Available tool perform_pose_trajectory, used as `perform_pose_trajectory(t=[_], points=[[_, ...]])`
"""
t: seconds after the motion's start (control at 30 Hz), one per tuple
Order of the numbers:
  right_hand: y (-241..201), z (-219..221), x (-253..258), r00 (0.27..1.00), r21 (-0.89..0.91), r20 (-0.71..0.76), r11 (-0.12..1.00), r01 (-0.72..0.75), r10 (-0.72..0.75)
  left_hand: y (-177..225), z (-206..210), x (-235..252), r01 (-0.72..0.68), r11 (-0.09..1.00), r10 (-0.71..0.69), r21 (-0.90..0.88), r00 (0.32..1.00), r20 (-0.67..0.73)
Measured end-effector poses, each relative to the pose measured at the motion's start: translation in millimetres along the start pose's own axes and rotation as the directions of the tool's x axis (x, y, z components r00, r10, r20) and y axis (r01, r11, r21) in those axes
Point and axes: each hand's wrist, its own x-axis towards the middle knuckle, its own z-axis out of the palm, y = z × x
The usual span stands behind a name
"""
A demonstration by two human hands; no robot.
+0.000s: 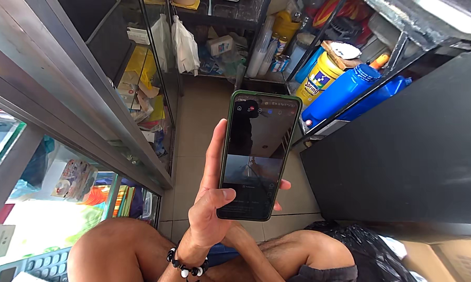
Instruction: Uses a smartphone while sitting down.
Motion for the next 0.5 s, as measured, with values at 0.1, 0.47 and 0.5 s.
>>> perform_pose_trajectory(t=[0.1,0.47,0.5], points=[[1,0,0,1.000,0.004,0.004,1.000,-0.008,0.008,0,0,0,0.000,1.000,0.000,0.000,1.000,0.005],[1,0,0,1.000,0.006,0.002,1.000,-0.005,0.005,-1,-1,1,0.000,1.000,0.000,-0.006,1.000,0.005],[2,1,1,1.000,0.005,-0.002,1.000,0.000,0.000,-1,-1,0,0.000,1.000,0.000,-0.005,1.000,0.004]])
